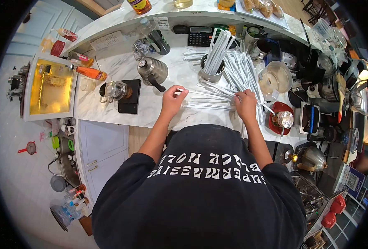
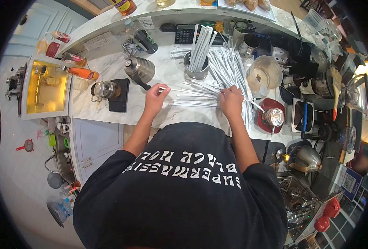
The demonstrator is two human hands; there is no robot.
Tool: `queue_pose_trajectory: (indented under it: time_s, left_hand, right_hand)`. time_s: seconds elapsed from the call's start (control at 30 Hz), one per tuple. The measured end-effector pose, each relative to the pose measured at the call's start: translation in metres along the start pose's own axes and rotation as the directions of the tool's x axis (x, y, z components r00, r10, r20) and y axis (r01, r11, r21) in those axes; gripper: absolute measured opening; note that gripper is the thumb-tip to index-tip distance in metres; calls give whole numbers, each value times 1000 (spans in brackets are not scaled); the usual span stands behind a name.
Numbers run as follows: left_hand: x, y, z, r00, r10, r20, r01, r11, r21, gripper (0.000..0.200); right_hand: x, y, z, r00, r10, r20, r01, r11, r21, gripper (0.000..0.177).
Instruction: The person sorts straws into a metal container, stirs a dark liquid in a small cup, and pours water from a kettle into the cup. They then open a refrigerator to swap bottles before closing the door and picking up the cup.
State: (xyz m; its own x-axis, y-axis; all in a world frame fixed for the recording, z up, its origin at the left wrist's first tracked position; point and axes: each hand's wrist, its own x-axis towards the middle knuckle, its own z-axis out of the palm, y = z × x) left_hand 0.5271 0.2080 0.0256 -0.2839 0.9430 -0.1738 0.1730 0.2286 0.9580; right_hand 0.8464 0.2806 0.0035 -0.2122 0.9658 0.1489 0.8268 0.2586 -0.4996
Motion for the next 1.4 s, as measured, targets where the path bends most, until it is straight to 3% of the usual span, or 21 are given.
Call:
queue_pose_trajectory:
  time_s: [0.1, 0.13, 0.27, 0.33, 0.4, 0.53, 0.67, 0.77, 0.8, 0.9, 0.93, 1.07, 1.2, 1.3, 1.4]
  left_hand:
    - [2, 19, -5, 985, 138, -106, -162, 951, -264, 11]
    - [2, 27, -10, 984, 121, -133, -158, 935, -318, 10]
    - [13, 75, -23, 935, 198, -293, -292, 900, -323, 7]
    - [22, 105, -27, 908, 223, -356, -343, 884, -319, 8]
    - [35, 132, -29, 882, 309, -357, -410, 875, -258, 10]
    - [78, 153, -27, 808, 507, -299, -552, 829, -86, 12]
    - [101, 174, -10, 747, 637, -192, -593, 768, 241, 20]
    - [115, 172, 9, 781, 617, -98, -548, 753, 364, 25]
    - [121, 164, 14, 826, 560, -60, -512, 791, 335, 27]
    - [137, 131, 30, 845, 532, 55, -513, 777, 365, 31]
    - [137, 123, 33, 867, 495, 59, -474, 782, 404, 40]
    - [137, 88, 43, 897, 439, -53, -389, 840, 377, 36]
    - [145, 66, 51, 916, 401, 27, -378, 837, 395, 33]
    - [151, 62, 61, 924, 376, 78, -373, 832, 411, 32]
    - [158, 56, 66, 922, 376, 94, -374, 801, 468, 32]
  right_hand:
    - [1, -8, -27, 995, 76, 57, -81, 994, 79, 15]
    - [3, -10, -37, 990, 112, 91, -121, 986, 112, 15]
    - [16, -17, -74, 984, 153, 91, -173, 943, 284, 17]
    - [30, -26, -86, 998, 66, 5, -65, 946, 318, 18]
    - [46, -35, -93, 998, 29, -63, -2, 919, 395, 19]
    - [91, -45, -80, 996, 84, -38, -36, 736, 676, 20]
    - [120, -63, -66, 995, 75, -69, -2, 689, 725, 20]
    - [130, -67, -43, 999, 43, -17, -21, 756, 654, 21]
    - [133, -63, -32, 999, 35, 35, -50, 782, 621, 23]
    - [129, -59, -8, 990, 41, 133, -99, 879, 466, 24]
    - [127, -58, 1, 997, 45, 66, -71, 865, 497, 25]
    - [125, -60, 4, 986, 163, 38, -160, 856, 492, 37]
    - [136, -69, 1, 982, 177, -61, -123, 855, 505, 41]
    - [150, -68, 6, 980, 196, 15, -170, 807, 565, 38]
    - [159, -65, 12, 987, 160, 25, -150, 842, 518, 34]
